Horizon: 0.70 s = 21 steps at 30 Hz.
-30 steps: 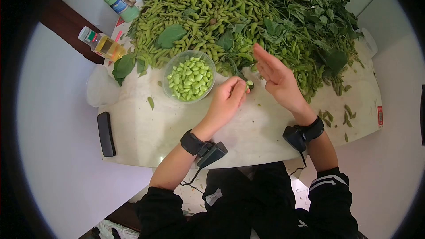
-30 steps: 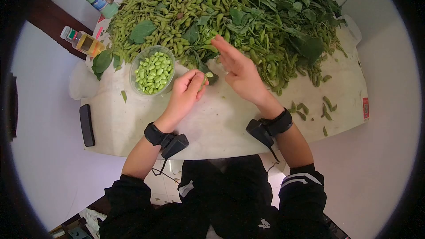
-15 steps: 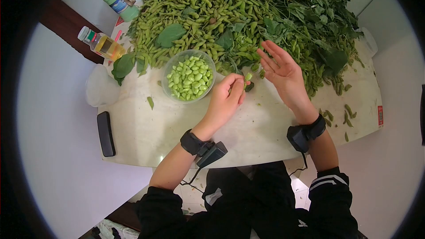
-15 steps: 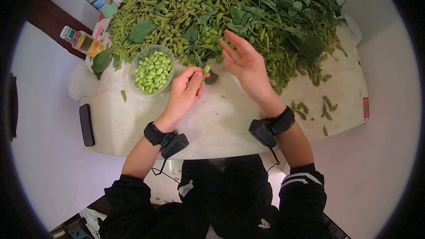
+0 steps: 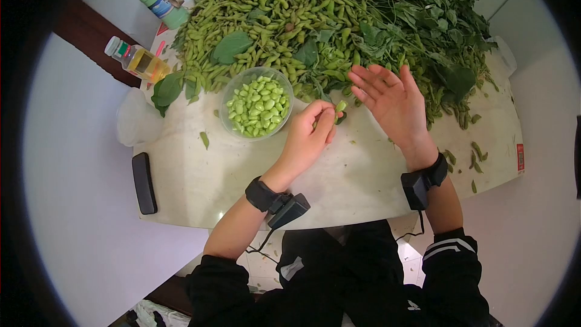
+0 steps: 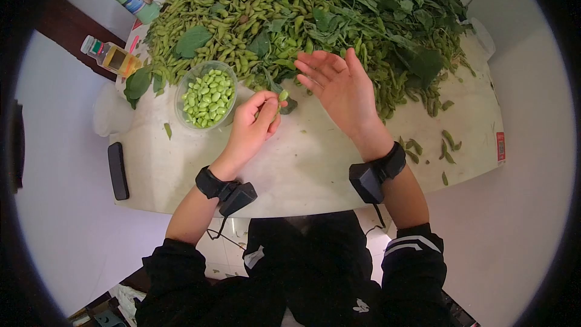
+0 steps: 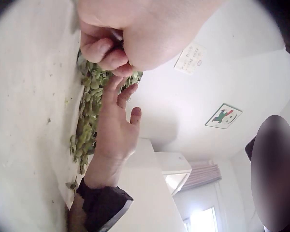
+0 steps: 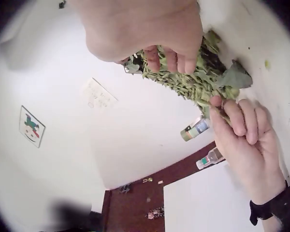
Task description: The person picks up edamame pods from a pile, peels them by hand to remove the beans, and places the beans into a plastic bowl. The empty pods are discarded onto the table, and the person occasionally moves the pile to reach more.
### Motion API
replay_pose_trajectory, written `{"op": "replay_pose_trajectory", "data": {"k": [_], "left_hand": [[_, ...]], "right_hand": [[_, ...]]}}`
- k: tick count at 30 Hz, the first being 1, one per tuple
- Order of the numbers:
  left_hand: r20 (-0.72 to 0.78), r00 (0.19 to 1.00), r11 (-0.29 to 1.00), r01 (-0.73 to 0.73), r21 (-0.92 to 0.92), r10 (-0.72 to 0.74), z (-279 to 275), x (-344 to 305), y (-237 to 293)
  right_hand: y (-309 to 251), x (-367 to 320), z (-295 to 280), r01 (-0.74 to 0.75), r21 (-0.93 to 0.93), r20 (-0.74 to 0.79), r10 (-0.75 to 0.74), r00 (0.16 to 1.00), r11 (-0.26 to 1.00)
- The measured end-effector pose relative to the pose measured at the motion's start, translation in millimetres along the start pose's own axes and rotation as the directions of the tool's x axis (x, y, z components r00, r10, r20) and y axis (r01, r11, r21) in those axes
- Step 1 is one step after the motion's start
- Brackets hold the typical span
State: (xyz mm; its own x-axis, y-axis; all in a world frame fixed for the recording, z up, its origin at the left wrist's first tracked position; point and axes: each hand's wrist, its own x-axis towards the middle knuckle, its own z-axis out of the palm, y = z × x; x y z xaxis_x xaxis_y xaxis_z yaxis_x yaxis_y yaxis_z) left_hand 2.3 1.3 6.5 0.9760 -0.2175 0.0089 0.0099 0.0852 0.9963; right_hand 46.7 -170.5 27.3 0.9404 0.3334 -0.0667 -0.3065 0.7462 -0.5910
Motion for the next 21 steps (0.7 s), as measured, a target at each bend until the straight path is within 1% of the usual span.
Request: {"op": "replay_pose_trajectory", "data": {"k": [2,4,5,7,8,10,11,13,14,16,17,19,21], "left_hand": [[-0.003,1.000,1.000,-0.003,-0.001,0.003,0,0,0],[0.000,1.000,1.000,0.003,0.007,-0.003,0,0,0],[0.000,1.000,1.000,0.003,0.007,-0.003,0,0,1],[0.004,1.000,1.000,0.000,0.008,0.000,0,0,1],[0.004,1.000,1.000,0.000,0.008,0.000,-1,0,0],[0.003,1.000,1.000,0.000,0.001,0.000,-1,0,-1],[0.003,1.000,1.000,0.000,0.001,0.000,-1,0,-1],[0.001,1.000,1.000,0.000,0.005,0.000,0,0,0],[0.001,1.000,1.000,0.000,0.005,0.000,0,0,-1],[0.001,1.000,1.000,-0.007,0.014,0.007,-1,0,-1],[0.001,1.000,1.000,-0.006,0.014,0.006,-1,0,0],[0.023,0.998,0.998,0.054,0.022,-0.055,-3,0,3],[0.016,0.999,0.999,0.045,0.007,-0.045,-2,0,4]], "right_hand": [[0,0,-4,-0.018,0.022,0.001,0.018,1.000,1.000],[0,1,-6,0.002,-0.046,0.050,0.000,0.999,0.999],[0,1,-10,0.002,-0.046,0.050,0.000,0.999,0.999],[0,2,-20,0.045,-0.125,0.187,-0.021,0.982,0.991],[1,3,-24,0.045,-0.125,0.187,-0.021,0.982,0.991],[3,4,-31,0.072,-0.215,0.169,-0.035,0.985,0.974],[3,4,-30,0.072,-0.215,0.169,-0.035,0.985,0.974],[6,4,-26,0.070,-0.246,0.043,-0.062,0.997,0.967],[6,3,-20,0.070,-0.246,0.042,-0.062,0.997,0.967],[4,1,-3,-0.006,-0.194,-0.174,-0.028,0.984,0.981],[3,0,-2,-0.007,-0.194,-0.175,-0.028,0.984,0.981],[2,0,-1,-0.019,-0.241,-0.172,-0.024,0.985,0.970],[1,-1,0,-0.016,-0.261,-0.156,-0.026,0.987,0.965]]}}
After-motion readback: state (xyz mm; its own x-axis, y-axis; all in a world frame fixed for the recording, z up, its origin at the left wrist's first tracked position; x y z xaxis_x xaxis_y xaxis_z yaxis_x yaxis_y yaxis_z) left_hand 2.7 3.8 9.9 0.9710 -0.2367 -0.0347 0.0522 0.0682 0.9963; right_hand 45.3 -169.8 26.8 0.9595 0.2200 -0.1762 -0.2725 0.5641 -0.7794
